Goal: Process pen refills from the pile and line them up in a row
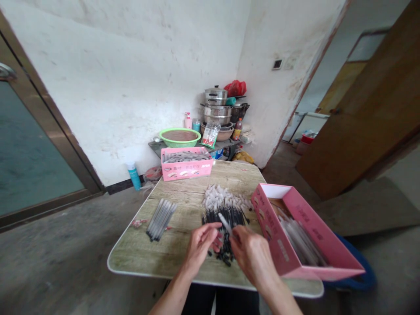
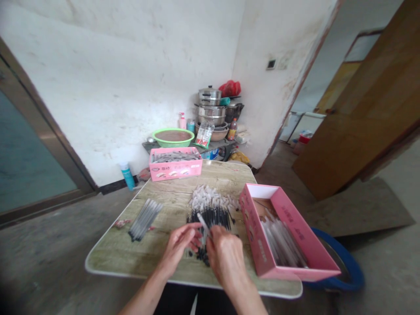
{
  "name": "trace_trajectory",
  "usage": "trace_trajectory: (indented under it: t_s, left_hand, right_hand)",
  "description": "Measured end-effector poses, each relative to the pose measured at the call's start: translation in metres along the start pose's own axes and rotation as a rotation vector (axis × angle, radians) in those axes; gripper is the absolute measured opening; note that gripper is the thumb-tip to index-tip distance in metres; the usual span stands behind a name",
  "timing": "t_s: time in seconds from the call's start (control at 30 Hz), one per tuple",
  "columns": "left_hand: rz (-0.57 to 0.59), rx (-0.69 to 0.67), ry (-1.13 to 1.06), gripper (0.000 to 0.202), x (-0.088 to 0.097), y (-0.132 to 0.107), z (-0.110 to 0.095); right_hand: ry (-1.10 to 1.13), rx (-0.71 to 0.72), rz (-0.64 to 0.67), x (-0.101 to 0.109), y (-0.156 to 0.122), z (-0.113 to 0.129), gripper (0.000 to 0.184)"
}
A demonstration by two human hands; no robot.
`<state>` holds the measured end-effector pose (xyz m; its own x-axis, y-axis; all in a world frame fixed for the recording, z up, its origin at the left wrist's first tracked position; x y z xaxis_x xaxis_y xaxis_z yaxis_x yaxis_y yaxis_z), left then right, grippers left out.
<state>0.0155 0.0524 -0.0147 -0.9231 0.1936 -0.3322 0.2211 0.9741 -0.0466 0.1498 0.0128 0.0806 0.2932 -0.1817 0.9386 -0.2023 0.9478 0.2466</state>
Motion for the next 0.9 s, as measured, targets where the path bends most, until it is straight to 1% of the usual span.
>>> trace_trajectory:
  t_s: [0.03, 0.1, 0.13, 0.2, 0.27, 0.3, 0.37, 0.43, 0.57, 0.7, 0.8, 0.9]
  left_hand:
    - [0.025, 0.006, -0.008, 0.038, -0.005, -0.001, 0.002]
    - [0.0, -0.015, 0.019, 0.033, -0.003, -0.001, 0.005]
    - [-0.041, -0.027, 0.032, 0.033, 0.002, 0.0, 0.007]
    - [-0.147, -0.028, 0.025, 0.036, 0.018, 0.005, 0.011]
    - [-0.241, -0.016, -0.01, 0.038, 0.034, 0.009, 0.015]
    - [-0.27, -0.015, -0.025, 0.039, 0.039, 0.011, 0.016]
    - [-0.284, -0.021, -0.043, 0.039, 0.044, 0.012, 0.017]
    - [-0.274, -0.026, -0.053, 0.039, 0.044, 0.012, 0.018]
    - [-0.272, -0.03, -0.058, 0.039, 0.041, 0.011, 0.019]
    - [-0.27, -0.021, -0.074, 0.039, 0.04, 0.011, 0.019]
    - [-0.292, -0.003, -0.104, 0.041, 0.041, 0.011, 0.016]
    - [-0.314, 0.012, -0.145, 0.043, 0.042, 0.009, 0.013]
  right_hand:
    - [0.055, 0.027, 0.029, -0.015, 0.001, 0.012, 0.019]
    - [0.148, 0.054, 0.044, -0.038, 0.005, 0.023, 0.02]
    - [0.173, 0.053, 0.054, -0.046, 0.008, 0.023, 0.021]
    - [0.118, -0.018, 0.081, -0.055, 0.018, 0.01, 0.024]
    - [-0.02, -0.148, 0.104, -0.06, 0.029, -0.011, 0.022]
    - [-0.086, -0.211, 0.107, -0.061, 0.035, -0.022, 0.02]
    - [-0.166, -0.28, 0.113, -0.065, 0.046, -0.037, 0.017]
    - [-0.198, -0.293, 0.122, -0.072, 0.054, -0.043, 0.017]
    - [-0.229, -0.276, 0.147, -0.083, 0.061, -0.041, 0.019]
    - [-0.239, -0.249, 0.159, -0.087, 0.065, -0.036, 0.023]
    - [-0.238, -0.249, 0.156, -0.086, 0.068, -0.035, 0.023]
    - [-0.229, -0.272, 0.138, -0.078, 0.065, -0.036, 0.02]
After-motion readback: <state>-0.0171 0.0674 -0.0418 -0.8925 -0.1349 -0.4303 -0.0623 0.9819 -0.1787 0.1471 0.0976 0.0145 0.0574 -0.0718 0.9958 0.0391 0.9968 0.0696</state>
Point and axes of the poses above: each hand's wrist, its own y-axis towards the middle knuckle, its own x-axis out of the back of the hand, z = x × y, the point moved 6 cm from there along y, towards the middle knuckle, and after that the axes turned 4 degrees about x, right-handed, at the moved point
